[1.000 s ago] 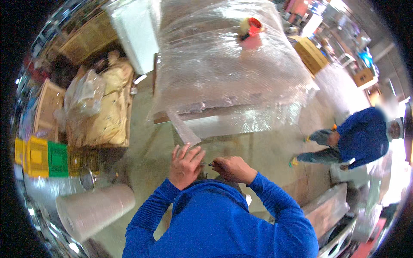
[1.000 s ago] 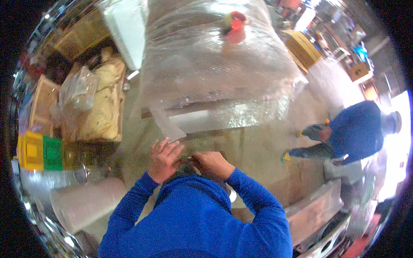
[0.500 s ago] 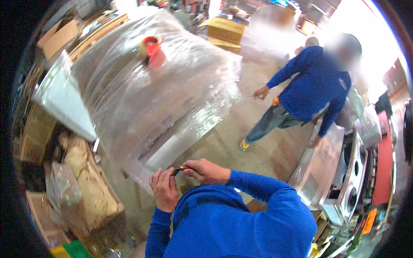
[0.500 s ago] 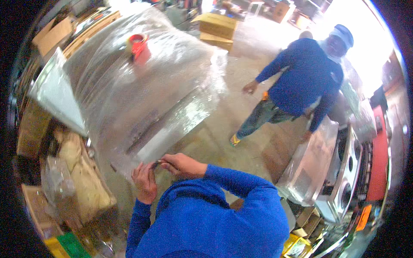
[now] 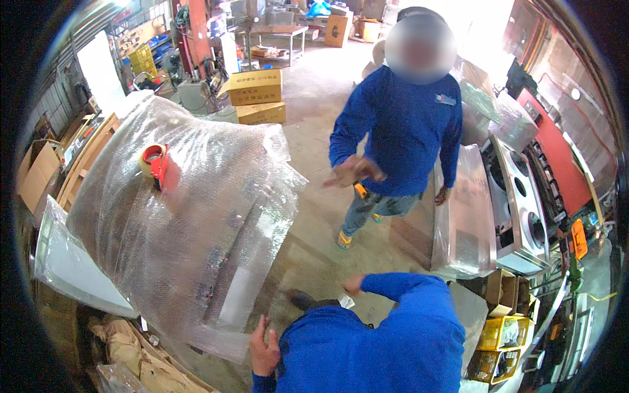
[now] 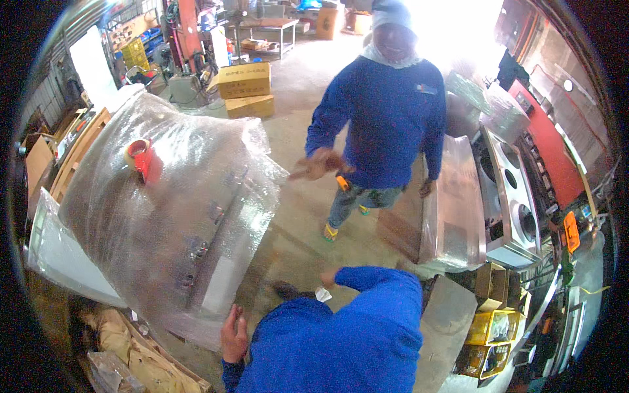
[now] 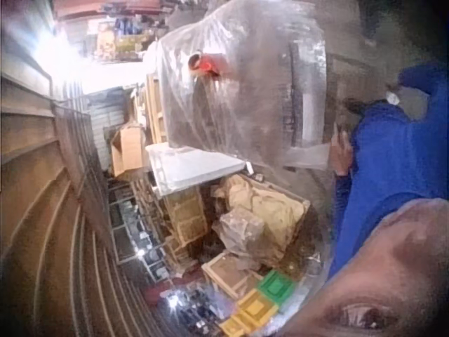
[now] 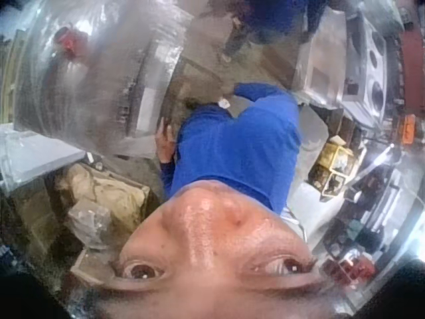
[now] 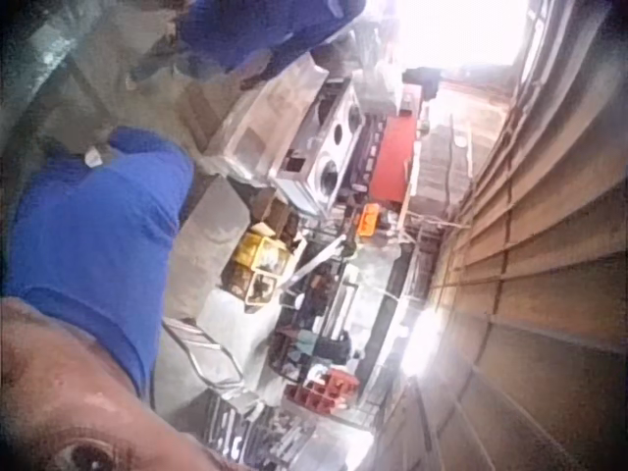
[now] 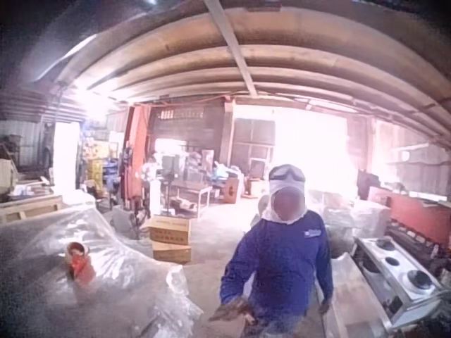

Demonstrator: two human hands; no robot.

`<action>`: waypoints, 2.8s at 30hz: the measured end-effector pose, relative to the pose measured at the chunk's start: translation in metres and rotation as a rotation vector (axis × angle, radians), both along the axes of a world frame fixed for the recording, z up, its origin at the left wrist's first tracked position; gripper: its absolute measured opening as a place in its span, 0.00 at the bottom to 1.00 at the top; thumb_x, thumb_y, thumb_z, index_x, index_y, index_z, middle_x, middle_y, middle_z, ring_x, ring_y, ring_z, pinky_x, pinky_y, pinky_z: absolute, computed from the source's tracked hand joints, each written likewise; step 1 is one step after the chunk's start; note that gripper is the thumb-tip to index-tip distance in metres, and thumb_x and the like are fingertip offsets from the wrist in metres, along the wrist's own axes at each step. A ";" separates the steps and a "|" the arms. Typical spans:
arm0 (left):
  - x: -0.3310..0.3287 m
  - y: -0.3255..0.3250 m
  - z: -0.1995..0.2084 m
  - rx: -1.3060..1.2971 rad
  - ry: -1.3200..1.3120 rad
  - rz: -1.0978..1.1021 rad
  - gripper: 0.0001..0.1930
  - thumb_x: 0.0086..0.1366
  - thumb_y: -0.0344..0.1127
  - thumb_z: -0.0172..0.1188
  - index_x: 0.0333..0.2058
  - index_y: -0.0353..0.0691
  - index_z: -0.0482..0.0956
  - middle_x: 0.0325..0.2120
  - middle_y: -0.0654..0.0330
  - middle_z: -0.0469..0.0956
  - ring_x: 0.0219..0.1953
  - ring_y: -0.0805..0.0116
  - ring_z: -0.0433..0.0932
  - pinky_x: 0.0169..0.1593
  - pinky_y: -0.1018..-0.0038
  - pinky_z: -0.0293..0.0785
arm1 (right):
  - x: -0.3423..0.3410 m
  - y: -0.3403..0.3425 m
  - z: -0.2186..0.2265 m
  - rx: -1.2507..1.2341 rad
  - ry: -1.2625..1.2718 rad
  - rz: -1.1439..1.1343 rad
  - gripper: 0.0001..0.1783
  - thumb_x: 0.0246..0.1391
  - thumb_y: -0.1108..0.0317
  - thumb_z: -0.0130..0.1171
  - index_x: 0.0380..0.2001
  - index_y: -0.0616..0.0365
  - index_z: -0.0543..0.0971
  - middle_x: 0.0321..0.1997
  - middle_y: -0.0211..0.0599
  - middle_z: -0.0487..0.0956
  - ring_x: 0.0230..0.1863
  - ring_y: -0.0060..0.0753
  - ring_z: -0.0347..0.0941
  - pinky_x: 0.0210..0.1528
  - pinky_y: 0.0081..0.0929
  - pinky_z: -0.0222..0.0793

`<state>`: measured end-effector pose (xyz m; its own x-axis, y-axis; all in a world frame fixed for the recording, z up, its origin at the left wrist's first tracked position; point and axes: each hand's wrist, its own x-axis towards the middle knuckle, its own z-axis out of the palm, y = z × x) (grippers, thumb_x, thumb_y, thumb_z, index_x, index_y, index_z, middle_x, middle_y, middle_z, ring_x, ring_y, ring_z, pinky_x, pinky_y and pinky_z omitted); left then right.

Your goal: The person wraps a large piece of furniture with bubble wrap and secures it with packing tape. They use a utility knife to cut the bubble wrap and a tape dispenser to apply tape around the edges.

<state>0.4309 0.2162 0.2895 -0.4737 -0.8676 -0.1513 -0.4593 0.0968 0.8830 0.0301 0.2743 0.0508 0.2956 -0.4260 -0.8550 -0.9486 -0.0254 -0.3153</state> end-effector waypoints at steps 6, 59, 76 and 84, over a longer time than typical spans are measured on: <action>0.032 0.022 -0.023 0.221 0.095 0.128 0.24 0.71 0.33 0.52 0.62 0.28 0.67 0.54 0.44 0.77 0.57 0.58 0.75 0.61 0.67 0.68 | 0.061 0.029 -0.012 -0.373 -0.505 -0.495 0.28 0.62 0.51 0.48 0.58 0.59 0.73 0.53 0.56 0.79 0.49 0.55 0.76 0.50 0.45 0.71; 0.105 0.028 0.031 -0.035 0.220 0.325 0.21 0.65 0.36 0.60 0.55 0.34 0.75 0.47 0.46 0.81 0.50 0.50 0.80 0.55 0.63 0.73 | 0.127 -0.059 -0.084 0.471 -0.984 -1.447 0.17 0.63 0.54 0.56 0.46 0.52 0.81 0.44 0.36 0.83 0.45 0.39 0.78 0.50 0.35 0.71; 0.220 -0.069 -0.033 -0.383 -0.633 0.717 0.28 0.50 0.40 0.70 0.51 0.41 0.74 0.45 0.54 0.78 0.49 0.53 0.76 0.58 0.52 0.63 | 0.211 -0.093 -0.022 -0.438 -0.210 -0.411 0.07 0.55 0.68 0.58 0.37 0.53 0.79 0.29 0.41 0.82 0.28 0.38 0.78 0.31 0.37 0.72; 0.216 -0.094 -0.079 -0.777 -0.558 0.321 0.10 0.54 0.41 0.60 0.31 0.43 0.78 0.25 0.57 0.78 0.32 0.55 0.78 0.42 0.55 0.69 | 0.290 -0.077 0.007 -0.417 0.038 -0.731 0.18 0.63 0.56 0.52 0.32 0.59 0.82 0.29 0.50 0.83 0.28 0.44 0.79 0.29 0.41 0.68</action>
<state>0.6466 0.1223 0.2101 -0.2348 -0.8940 0.3815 -0.8931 0.3534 0.2783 0.3201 0.1970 0.0582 -0.2028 -0.7824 -0.5888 -0.7816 0.4916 -0.3841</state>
